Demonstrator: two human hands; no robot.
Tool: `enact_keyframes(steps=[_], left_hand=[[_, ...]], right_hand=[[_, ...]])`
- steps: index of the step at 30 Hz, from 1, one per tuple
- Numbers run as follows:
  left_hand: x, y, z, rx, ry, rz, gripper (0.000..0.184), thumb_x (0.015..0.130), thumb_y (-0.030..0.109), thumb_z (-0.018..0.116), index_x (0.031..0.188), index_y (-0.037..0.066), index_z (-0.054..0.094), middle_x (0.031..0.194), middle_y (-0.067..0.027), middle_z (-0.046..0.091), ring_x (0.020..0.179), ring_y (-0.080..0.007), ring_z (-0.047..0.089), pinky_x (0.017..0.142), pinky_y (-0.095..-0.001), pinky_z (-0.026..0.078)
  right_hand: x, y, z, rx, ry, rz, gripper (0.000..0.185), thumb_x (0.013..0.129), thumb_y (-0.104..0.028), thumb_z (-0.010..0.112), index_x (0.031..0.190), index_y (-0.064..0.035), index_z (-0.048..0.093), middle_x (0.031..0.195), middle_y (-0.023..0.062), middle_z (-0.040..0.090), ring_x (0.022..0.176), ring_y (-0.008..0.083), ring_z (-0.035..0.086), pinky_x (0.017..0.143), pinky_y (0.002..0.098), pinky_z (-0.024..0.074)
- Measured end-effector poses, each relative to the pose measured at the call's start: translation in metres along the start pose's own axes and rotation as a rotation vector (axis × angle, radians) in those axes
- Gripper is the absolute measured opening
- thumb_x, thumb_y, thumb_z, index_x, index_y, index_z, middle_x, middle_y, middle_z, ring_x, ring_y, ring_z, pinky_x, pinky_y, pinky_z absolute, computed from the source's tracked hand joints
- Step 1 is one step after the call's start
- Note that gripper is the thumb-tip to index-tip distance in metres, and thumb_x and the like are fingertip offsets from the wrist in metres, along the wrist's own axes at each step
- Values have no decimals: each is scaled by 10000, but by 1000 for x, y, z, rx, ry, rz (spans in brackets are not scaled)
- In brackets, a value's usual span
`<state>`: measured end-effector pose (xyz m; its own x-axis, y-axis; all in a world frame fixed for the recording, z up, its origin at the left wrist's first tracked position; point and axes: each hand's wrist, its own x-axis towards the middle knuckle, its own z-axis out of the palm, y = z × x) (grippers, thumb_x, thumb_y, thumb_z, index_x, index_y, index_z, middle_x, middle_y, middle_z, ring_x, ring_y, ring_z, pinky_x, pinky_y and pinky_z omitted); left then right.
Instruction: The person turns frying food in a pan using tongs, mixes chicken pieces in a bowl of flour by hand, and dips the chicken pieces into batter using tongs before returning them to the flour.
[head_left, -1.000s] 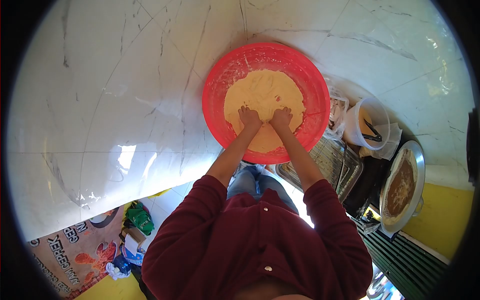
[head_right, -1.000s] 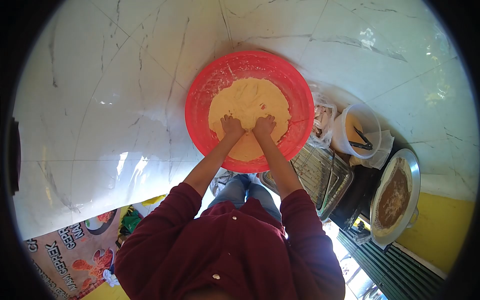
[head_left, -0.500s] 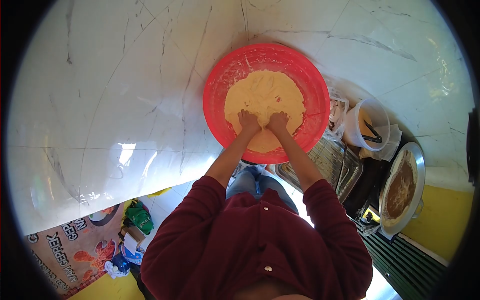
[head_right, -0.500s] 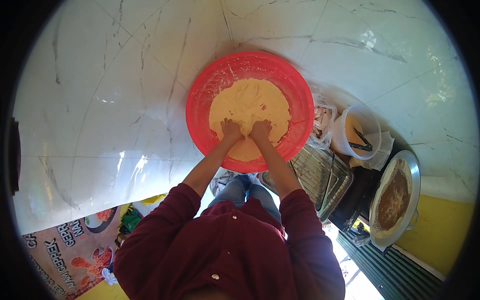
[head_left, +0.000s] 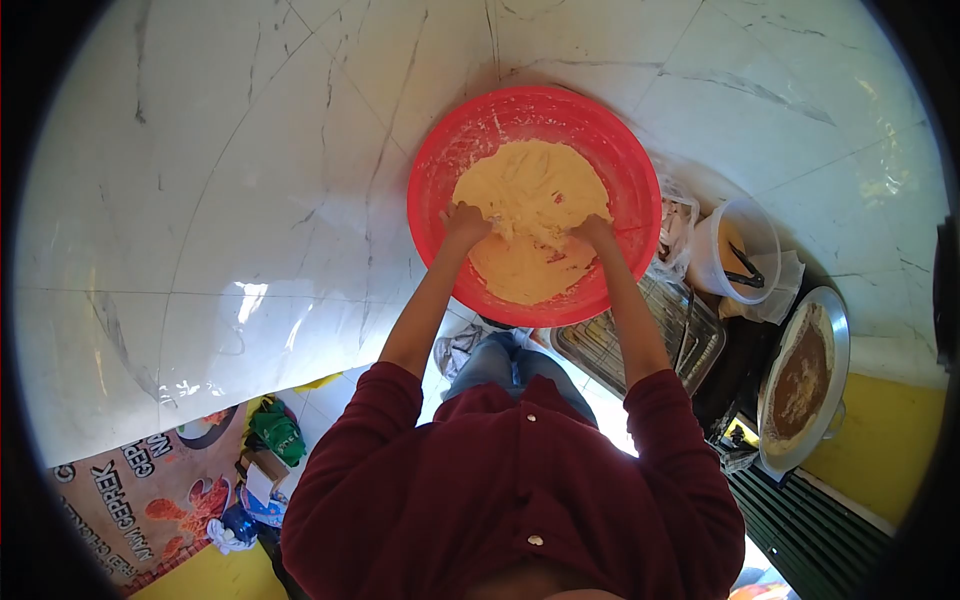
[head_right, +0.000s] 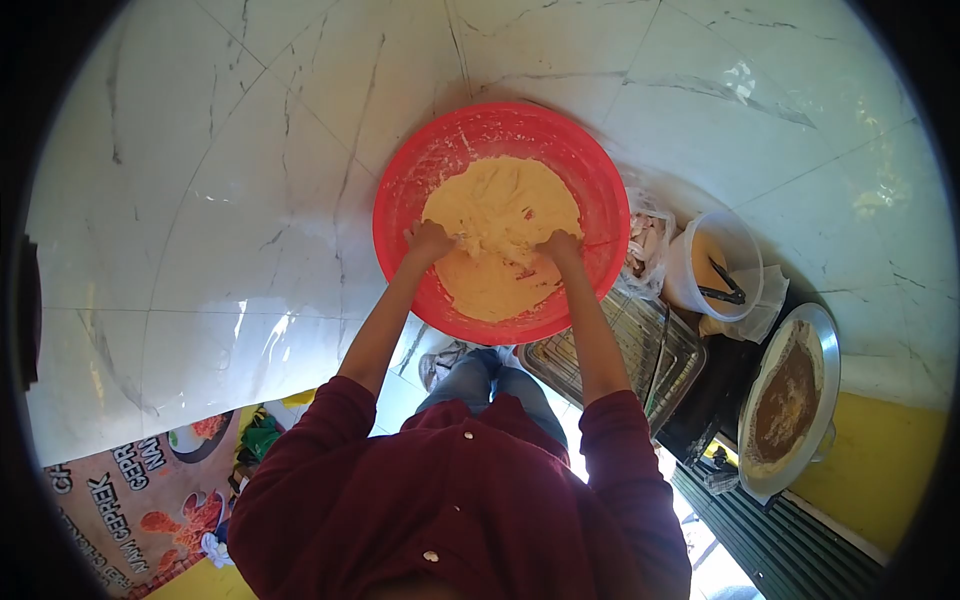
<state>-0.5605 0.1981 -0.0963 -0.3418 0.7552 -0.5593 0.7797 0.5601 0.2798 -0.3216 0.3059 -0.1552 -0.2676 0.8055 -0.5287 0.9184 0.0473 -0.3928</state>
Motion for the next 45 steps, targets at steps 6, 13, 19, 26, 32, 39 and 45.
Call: enact_keyframes(steps=[6,13,19,26,32,39,45], left_hand=[[-3,15,21,312,280,24,560,714,567,542,974,81,644,1143,-121,500,1145,-295,327,923,-434,229],[16,32,52,515,249,-29,520,675,556,591,945,117,657,1068,-57,497,1076,-229,329,850,-364,237],[27,15,41,573,254,-41,455,686,460,603,978,113,642,1119,-70,470,1107,-235,317,882,-369,236],[37,-8,31,570,414,2,295,709,272,603,941,95,649,1106,-87,490,1114,-236,340,915,-351,239],[29,20,50,619,399,68,198,773,151,516,899,120,665,1043,-44,514,1055,-214,359,885,-352,238],[7,46,57,449,308,221,340,655,312,658,900,76,653,1063,-85,489,1053,-237,357,870,-365,264],[4,17,43,33,134,192,481,642,431,674,938,54,634,1078,-113,496,1083,-287,353,871,-417,271]], right_hand=[[-38,-39,2,-393,362,-113,385,603,-332,701,865,-56,644,991,133,512,993,279,445,810,374,375],[-43,-57,20,-630,269,-249,324,571,-269,726,828,-90,642,1040,96,446,1027,243,375,817,343,327],[-42,-53,14,-673,222,-350,313,575,-242,711,816,-54,642,1051,117,446,1052,262,373,838,367,337],[-19,-36,-35,-464,450,-64,316,638,-268,681,873,-61,638,1104,119,465,1084,258,392,879,368,326],[1,-39,5,-601,491,-129,193,681,-182,614,838,-71,643,1049,91,488,1028,248,409,833,344,334],[-17,-69,52,-454,347,-209,193,662,-179,633,806,-51,638,979,119,532,979,253,469,815,360,371],[1,-23,20,-15,-329,-297,294,662,-258,616,840,-25,635,778,150,626,769,282,599,709,380,450]])
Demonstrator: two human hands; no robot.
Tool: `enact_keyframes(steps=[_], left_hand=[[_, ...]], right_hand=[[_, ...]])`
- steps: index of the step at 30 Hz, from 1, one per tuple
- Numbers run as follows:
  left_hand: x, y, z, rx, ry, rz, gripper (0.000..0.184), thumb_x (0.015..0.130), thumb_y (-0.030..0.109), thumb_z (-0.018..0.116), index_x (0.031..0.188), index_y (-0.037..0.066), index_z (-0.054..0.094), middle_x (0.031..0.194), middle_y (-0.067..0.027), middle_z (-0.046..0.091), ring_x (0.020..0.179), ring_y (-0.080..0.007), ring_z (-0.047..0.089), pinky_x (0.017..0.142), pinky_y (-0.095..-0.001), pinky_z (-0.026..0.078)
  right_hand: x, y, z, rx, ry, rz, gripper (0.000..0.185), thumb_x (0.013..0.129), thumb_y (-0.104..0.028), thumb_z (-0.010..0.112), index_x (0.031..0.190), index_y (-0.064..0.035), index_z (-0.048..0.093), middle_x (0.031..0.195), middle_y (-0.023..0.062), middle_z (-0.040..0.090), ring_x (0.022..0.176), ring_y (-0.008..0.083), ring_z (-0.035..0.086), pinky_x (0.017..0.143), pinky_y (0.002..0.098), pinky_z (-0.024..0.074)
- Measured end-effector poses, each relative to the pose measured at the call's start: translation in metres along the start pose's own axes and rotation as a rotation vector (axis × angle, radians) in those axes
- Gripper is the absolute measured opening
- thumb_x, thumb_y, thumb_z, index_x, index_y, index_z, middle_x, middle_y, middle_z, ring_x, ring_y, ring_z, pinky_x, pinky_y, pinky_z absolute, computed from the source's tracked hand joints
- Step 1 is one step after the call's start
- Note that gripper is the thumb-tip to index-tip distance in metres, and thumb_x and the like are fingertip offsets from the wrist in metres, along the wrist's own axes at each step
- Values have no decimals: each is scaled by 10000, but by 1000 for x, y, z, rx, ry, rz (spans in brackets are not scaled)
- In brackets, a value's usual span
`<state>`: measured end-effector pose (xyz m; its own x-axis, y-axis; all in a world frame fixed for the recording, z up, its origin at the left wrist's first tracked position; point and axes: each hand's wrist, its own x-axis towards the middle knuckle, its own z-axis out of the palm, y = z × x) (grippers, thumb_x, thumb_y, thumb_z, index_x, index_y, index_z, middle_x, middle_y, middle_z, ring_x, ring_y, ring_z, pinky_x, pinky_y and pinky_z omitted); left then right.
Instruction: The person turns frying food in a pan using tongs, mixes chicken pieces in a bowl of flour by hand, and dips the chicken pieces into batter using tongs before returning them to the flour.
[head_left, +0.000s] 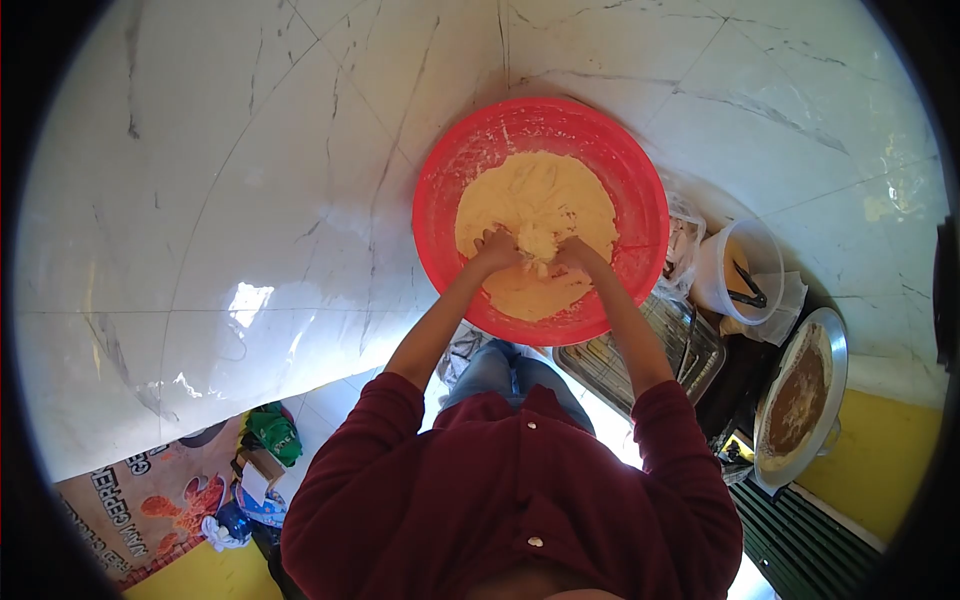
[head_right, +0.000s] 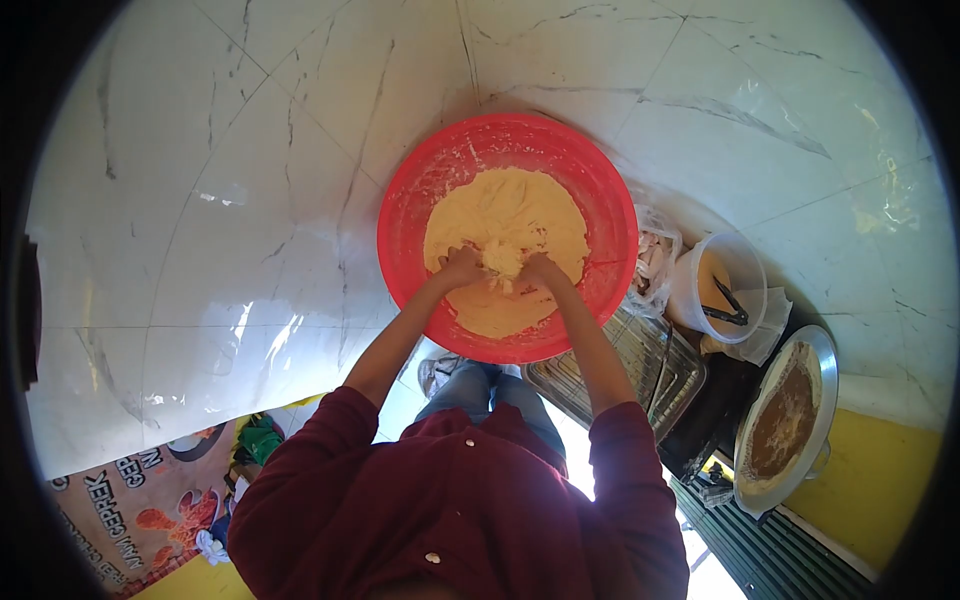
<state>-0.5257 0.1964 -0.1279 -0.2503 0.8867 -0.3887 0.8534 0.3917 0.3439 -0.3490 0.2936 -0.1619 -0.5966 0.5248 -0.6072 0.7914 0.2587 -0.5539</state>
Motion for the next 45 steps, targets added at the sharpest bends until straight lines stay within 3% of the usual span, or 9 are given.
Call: enact_keyframes(steps=[3,6,9,24,32,38,40,44,45], left_hand=[[-4,-18,-30,-212,-381,-2,514,652,466,662,982,74,623,1037,-115,526,1076,-318,364,857,-448,281],[-2,-25,-24,94,-168,-36,527,650,499,656,1007,113,622,1006,-107,552,1070,-316,377,846,-452,289],[-5,-11,-24,185,11,-76,498,692,492,621,993,95,629,1062,-86,547,1074,-281,368,882,-429,254],[0,17,-5,405,24,-92,505,647,443,672,1033,122,621,1144,-39,500,1105,-226,353,873,-369,264],[4,-28,-37,592,158,-202,248,771,190,530,985,131,641,1105,-49,515,1072,-215,371,866,-357,254],[14,-7,26,552,22,-101,260,710,237,576,924,113,657,1098,-89,524,1102,-258,365,874,-391,240],[8,10,34,494,23,-105,255,711,226,572,919,107,658,1097,-89,524,1090,-262,370,873,-400,242],[-5,16,20,272,-99,-105,265,731,229,566,915,59,653,1122,-104,515,1096,-290,368,881,-427,255],[-6,14,13,274,-97,-106,265,731,229,566,915,59,653,1122,-104,515,1096,-290,368,881,-427,255]], right_hand=[[-6,29,-16,-333,-134,-140,341,658,-285,629,860,-11,630,782,145,624,785,286,596,738,342,460],[-30,19,-16,-284,320,303,328,649,-292,657,864,-44,644,860,142,618,867,281,578,788,365,449],[-41,-13,-8,-386,421,324,336,641,-296,680,883,-66,646,1020,132,574,1013,284,504,845,409,416],[-34,-62,15,-244,374,435,421,629,-308,677,948,-40,617,1138,170,466,1097,307,364,902,412,288],[-26,7,-23,-569,582,439,404,667,-290,649,986,-45,613,1165,161,462,1155,295,342,910,416,297],[-28,-22,13,-629,374,427,431,597,-269,692,971,-70,613,1083,173,527,1086,309,427,891,401,356],[-31,-53,11,-561,17,351,422,596,-252,685,976,-81,618,1074,147,556,1024,314,495,815,414,419],[7,-31,39,-477,61,403,430,596,-232,676,999,-96,615,1110,106,557,970,275,545,738,390,463],[34,2,45,-689,-89,23,363,615,-218,645,952,-83,634,1008,134,588,872,279,576,707,384,466]])
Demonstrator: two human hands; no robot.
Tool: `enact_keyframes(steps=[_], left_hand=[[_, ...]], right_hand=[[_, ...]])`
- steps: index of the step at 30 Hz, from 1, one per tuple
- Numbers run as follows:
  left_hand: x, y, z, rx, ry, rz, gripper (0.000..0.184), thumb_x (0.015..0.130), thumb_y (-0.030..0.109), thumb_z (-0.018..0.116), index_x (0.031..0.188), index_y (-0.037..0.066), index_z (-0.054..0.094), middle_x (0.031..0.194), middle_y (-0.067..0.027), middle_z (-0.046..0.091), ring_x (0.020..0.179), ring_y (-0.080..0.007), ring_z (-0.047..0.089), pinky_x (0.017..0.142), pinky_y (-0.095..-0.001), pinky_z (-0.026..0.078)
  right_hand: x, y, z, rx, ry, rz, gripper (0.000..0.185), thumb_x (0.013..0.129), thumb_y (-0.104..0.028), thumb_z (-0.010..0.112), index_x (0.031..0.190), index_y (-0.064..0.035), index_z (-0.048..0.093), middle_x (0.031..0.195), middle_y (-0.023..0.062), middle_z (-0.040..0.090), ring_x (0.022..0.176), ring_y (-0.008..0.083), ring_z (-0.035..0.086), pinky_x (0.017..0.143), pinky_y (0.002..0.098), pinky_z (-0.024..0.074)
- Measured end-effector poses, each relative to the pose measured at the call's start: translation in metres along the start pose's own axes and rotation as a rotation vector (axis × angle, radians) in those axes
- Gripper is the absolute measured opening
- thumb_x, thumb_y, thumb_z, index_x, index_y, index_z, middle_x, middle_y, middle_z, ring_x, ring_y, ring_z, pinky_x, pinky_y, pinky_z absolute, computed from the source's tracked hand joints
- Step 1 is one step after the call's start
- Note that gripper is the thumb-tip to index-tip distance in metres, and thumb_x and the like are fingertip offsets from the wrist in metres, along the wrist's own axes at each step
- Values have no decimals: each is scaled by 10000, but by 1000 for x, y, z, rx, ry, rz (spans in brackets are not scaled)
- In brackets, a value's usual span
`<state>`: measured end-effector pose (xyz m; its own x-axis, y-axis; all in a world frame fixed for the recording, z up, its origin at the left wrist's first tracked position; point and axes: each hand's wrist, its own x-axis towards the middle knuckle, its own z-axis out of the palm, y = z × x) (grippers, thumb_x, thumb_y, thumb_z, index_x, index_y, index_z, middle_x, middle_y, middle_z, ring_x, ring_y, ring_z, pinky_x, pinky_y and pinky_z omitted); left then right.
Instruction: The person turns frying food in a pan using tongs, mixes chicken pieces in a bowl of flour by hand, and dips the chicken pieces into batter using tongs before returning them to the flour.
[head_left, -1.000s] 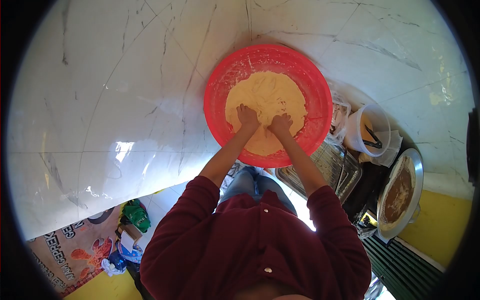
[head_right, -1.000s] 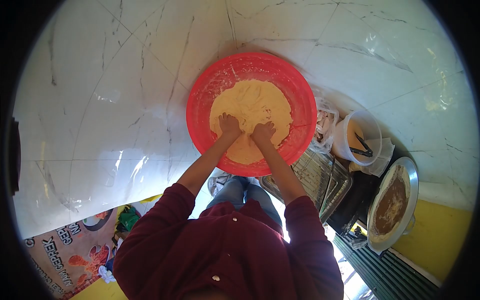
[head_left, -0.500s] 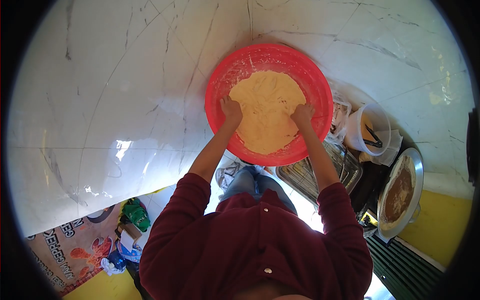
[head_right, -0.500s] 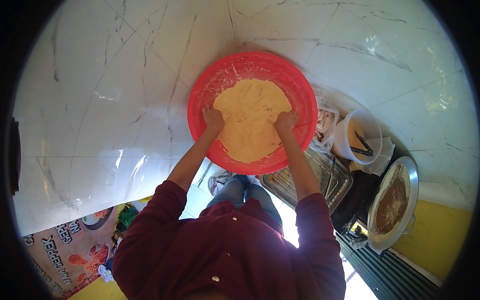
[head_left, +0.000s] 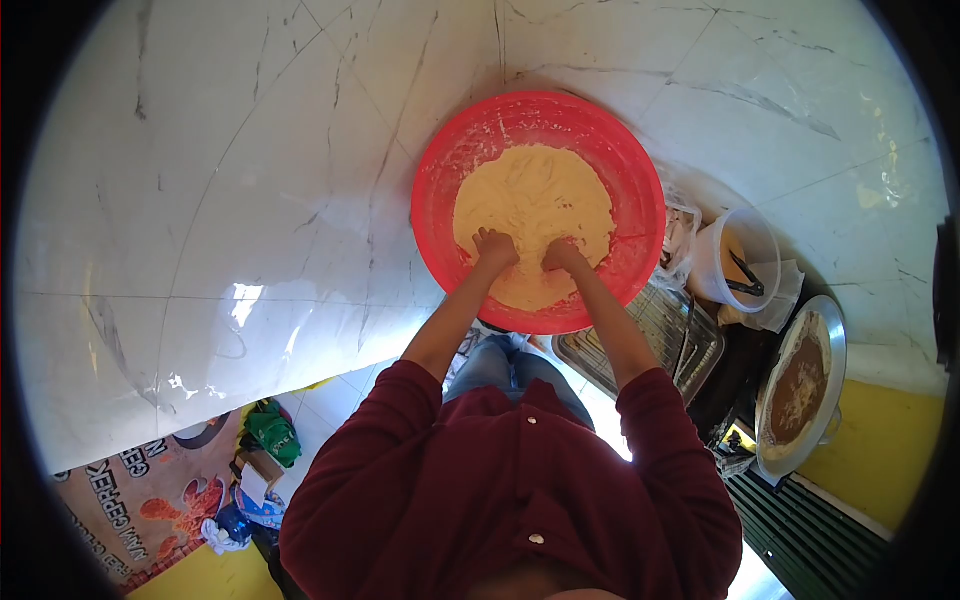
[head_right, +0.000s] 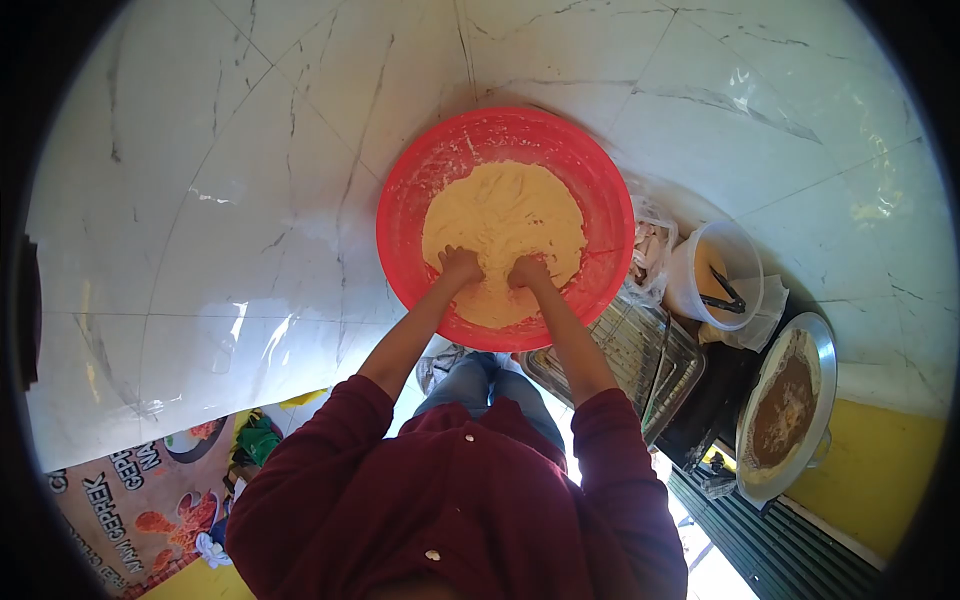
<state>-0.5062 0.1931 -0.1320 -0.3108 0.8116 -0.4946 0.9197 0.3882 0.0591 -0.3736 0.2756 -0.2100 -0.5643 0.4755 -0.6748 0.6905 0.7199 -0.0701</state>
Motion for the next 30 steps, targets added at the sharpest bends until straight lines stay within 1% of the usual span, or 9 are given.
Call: enact_keyframes(steps=[1,2,4,5,7,8,10,16,30], left_hand=[[1,-7,-7,-116,-82,-11,321,695,276,600,928,61,649,1110,-105,529,1104,-298,367,870,-429,275],[4,-15,-11,-233,-165,-23,384,660,324,633,942,63,645,1097,-106,543,1112,-307,367,858,-432,294],[39,-51,11,-452,-295,109,391,657,336,637,934,60,645,1061,-115,565,1107,-315,378,857,-439,304],[50,-61,19,-671,-423,247,398,653,348,640,926,58,645,1024,-124,587,1102,-324,389,857,-446,314],[24,-62,-13,-480,-280,163,386,651,345,644,915,63,649,990,-121,602,1091,-318,399,857,-445,314],[12,-62,-29,-286,-133,78,375,648,342,649,903,68,652,955,-119,616,1079,-312,409,857,-444,314],[9,-60,-34,-287,-94,19,375,665,356,657,932,92,651,1010,-98,598,1104,-313,392,876,-460,303],[3,-31,-32,-149,104,-4,469,619,426,695,933,81,650,1086,-94,544,1121,-290,362,894,-419,266],[14,-4,-9,226,140,162,505,594,474,697,943,111,654,1047,-57,519,1071,-225,359,869,-369,267]], right_hand=[[14,18,12,-222,-9,-394,305,634,-204,615,906,-71,652,907,163,618,774,282,607,676,378,469],[-2,25,2,-221,-7,-393,305,634,-204,615,906,-71,652,907,163,618,774,282,607,676,378,469],[-51,35,-34,740,-127,9,327,615,-195,644,919,-76,634,919,113,629,828,277,597,709,361,483],[-55,46,-40,741,-127,12,327,615,-195,644,919,-76,634,919,113,629,828,277,597,709,361,483],[-54,68,-49,-480,110,-777,312,639,-213,639,906,-51,631,933,115,624,822,289,600,704,355,486],[-52,70,-43,-479,109,-777,312,639,-213,639,906,-51,631,933,115,624,822,289,600,704,355,486],[-55,65,-36,206,217,469,384,653,-248,653,979,-51,605,1028,134,575,924,286,557,771,366,460],[-76,21,-45,219,505,586,299,693,-210,601,936,-37,621,1095,201,474,1097,342,376,885,473,312],[-59,25,-36,528,231,537,514,562,-383,725,898,-6,629,935,176,594,925,273,539,775,376,427]])
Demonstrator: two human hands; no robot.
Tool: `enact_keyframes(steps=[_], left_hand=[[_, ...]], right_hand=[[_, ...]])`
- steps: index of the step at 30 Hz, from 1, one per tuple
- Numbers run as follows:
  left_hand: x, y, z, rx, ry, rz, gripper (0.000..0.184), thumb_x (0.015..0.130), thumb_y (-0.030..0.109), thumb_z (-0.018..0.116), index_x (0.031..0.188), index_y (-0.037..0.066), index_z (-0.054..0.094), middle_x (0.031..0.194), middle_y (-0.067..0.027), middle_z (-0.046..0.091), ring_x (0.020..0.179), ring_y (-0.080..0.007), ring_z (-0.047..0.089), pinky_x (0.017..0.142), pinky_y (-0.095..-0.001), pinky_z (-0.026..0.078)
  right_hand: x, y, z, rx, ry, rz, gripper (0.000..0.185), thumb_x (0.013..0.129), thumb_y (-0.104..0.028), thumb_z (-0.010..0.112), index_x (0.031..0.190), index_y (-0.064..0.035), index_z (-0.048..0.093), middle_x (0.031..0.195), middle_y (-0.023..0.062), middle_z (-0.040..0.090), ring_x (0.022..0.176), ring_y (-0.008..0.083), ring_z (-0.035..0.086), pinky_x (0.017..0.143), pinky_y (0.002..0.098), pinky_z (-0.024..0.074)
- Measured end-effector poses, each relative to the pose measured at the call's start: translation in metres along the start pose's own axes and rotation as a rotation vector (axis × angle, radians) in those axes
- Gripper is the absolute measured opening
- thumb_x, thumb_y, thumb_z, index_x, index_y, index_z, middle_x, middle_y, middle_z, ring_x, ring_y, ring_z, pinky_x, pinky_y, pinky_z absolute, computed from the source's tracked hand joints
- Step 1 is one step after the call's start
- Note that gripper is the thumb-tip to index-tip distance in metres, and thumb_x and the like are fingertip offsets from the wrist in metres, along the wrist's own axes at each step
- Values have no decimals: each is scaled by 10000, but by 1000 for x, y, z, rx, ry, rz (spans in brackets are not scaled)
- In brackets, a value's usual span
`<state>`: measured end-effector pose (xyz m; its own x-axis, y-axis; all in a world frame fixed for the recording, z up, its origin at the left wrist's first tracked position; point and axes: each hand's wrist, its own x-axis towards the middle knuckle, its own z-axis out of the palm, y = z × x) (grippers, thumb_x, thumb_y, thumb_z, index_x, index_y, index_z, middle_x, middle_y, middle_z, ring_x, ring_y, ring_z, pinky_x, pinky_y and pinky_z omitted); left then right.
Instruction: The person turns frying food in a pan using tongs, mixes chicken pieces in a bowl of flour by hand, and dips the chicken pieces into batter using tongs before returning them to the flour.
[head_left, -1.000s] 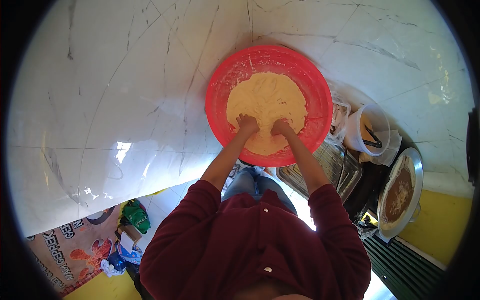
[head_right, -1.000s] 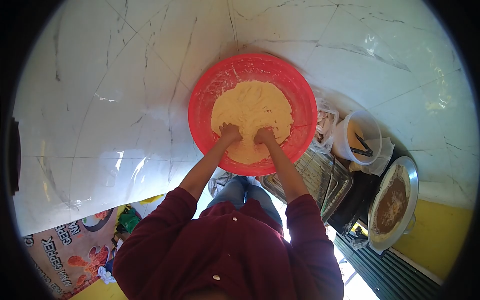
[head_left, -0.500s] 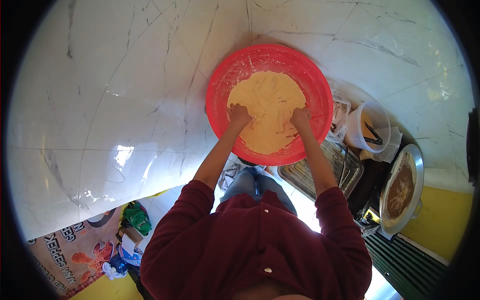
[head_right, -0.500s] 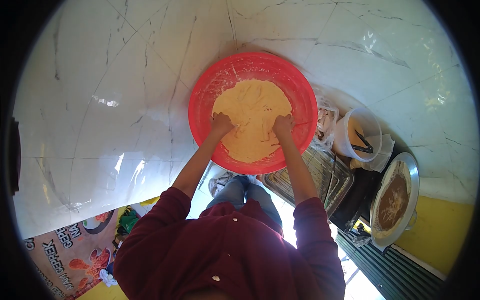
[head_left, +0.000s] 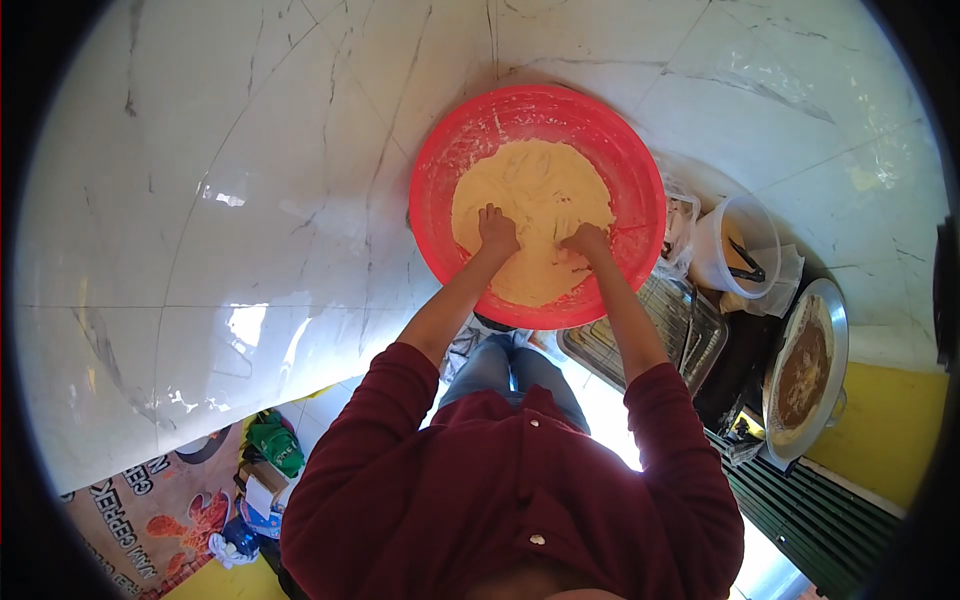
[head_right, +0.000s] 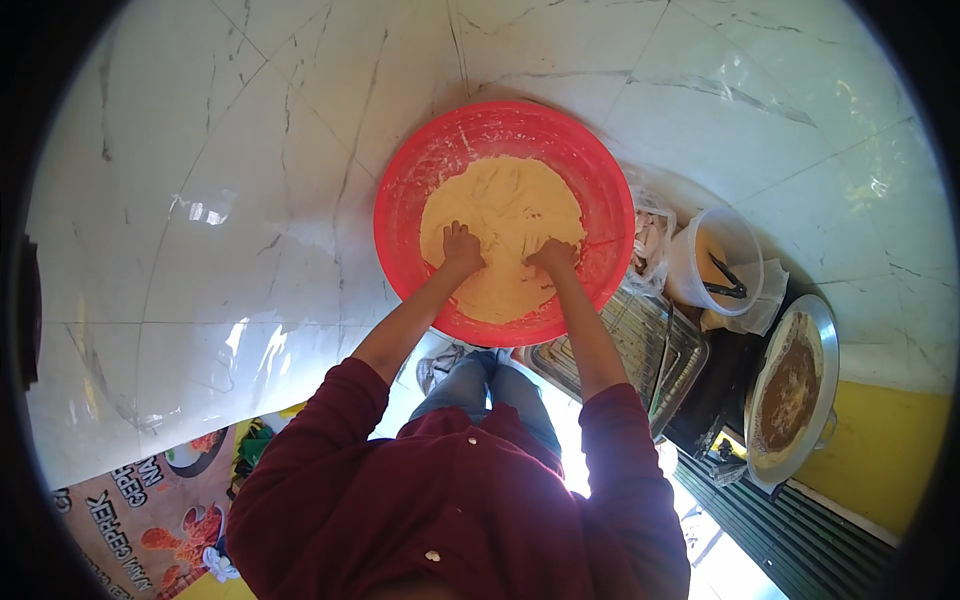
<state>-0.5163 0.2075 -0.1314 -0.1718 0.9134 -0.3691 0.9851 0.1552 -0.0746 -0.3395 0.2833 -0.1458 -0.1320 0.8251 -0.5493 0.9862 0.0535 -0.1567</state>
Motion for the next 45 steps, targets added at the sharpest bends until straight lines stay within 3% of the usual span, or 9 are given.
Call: enact_keyframes(steps=[4,8,11,13,16,22,38,42,45], left_hand=[[-3,-9,-15,-268,-107,-64,542,625,482,660,985,78,632,1064,-75,532,1087,-255,362,867,-395,264],[-11,-23,-25,-430,-231,-98,575,650,484,640,1035,59,605,1114,-100,529,1156,-289,327,881,-439,249],[-8,-26,-11,-350,-157,-100,561,633,482,656,1023,80,618,1129,-97,524,1158,-286,324,882,-434,242],[-14,-23,-8,-238,-77,-117,543,622,477,668,1006,96,627,1118,-89,528,1144,-280,333,881,-424,240],[-17,-22,-8,-63,-28,-128,511,595,465,694,974,126,644,1100,-74,536,1118,-266,346,879,-401,235],[-13,-16,2,51,-60,-56,505,557,459,726,945,143,654,1054,-55,555,1094,-243,364,869,-378,245],[-36,-30,-23,-174,-120,-82,449,592,356,684,957,98,646,1032,-85,581,1126,-299,372,906,-441,252],[-29,-43,-18,-300,-290,-73,539,605,443,700,975,57,631,1097,-119,556,1139,-326,367,932,-481,236],[-44,-42,-29,-245,-79,-106,520,542,400,718,951,88,640,1030,-111,594,1131,-351,381,938,-486,235]], right_hand=[[-1,16,-21,489,-215,-3,526,554,-432,718,831,9,649,840,160,630,717,247,616,658,315,475],[-11,28,-37,625,-210,-136,664,523,-423,744,1048,-42,601,893,178,625,847,279,596,753,338,466],[-16,22,-45,259,-317,-69,583,559,-400,722,1018,-56,618,994,176,596,961,289,553,824,390,429],[-7,23,-23,-160,130,1,519,589,-402,701,960,-46,630,912,150,624,870,302,584,768,394,455],[-21,25,-31,-39,295,28,418,651,-309,665,974,-49,618,1074,157,566,1045,308,494,843,421,409],[-24,19,-11,-315,195,22,344,689,-222,610,994,-64,612,1254,195,409,1212,336,297,927,452,303],[-4,23,14,-527,97,-91,524,603,-328,688,1040,-55,588,1248,167,412,1226,324,278,978,444,236],[-45,16,-38,-345,96,-121,529,571,-351,702,993,-46,607,1143,174,501,1119,315,419,887,433,359],[-38,23,-60,-166,-68,-124,576,545,-373,710,994,-31,598,1002,195,577,948,285,553,771,387,449]])
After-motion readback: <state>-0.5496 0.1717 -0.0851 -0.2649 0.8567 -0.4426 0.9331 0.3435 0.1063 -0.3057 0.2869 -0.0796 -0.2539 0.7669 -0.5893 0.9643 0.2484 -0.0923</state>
